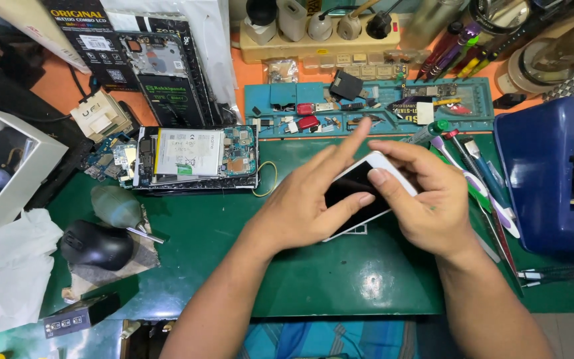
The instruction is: The person handles a disassembled smartphone, using tweezers and a syringe-like tool to manipulate internal components. They then reassemble the device by aligning and pressing the screen onto the chassis, checking the edges and buttons.
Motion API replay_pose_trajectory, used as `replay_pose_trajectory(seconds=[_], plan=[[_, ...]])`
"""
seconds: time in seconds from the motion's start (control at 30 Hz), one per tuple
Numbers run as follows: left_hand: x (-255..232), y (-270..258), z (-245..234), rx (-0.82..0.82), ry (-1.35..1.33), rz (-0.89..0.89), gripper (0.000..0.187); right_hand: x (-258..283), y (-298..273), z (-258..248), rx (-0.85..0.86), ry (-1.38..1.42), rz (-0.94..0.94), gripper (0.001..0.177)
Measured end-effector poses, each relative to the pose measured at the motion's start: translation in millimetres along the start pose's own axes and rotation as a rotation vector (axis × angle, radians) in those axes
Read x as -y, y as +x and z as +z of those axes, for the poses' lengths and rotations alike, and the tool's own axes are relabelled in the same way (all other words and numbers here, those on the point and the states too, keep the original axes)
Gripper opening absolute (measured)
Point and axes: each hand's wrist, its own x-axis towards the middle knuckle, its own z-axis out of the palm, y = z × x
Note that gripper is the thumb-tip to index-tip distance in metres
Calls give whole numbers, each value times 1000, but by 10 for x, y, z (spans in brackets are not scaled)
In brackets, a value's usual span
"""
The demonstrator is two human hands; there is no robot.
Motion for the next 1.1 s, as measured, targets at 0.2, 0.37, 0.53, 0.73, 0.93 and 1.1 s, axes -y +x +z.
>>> replay_pose_trajectory(seconds=[0.2, 0.37, 0.53, 0.73, 0.93, 1.1], plan=[[23, -40, -107, -225, -201, 50, 57, -235, -87, -56, -30, 174, -284, 22], [-14, -72, -91, -197, -185, 54, 55, -225, -86, -119, 81, 13, -359, 18], [2, -85, -94, -207, -137, 91, 58, -241, -94, -115, 146, -45, -355, 23], [-17, -81, -113, -206, -120, 88, 64, -124, -35, -96, 193, -73, -396, 27], [-22, -70, -99, -157, -83, 40, 67, -120, -34, -87, 214, -72, -395, 27], [45, 20, 13, -382, -571, -72, 64, -170, -22, -84, 116, 878, 4, 78]])
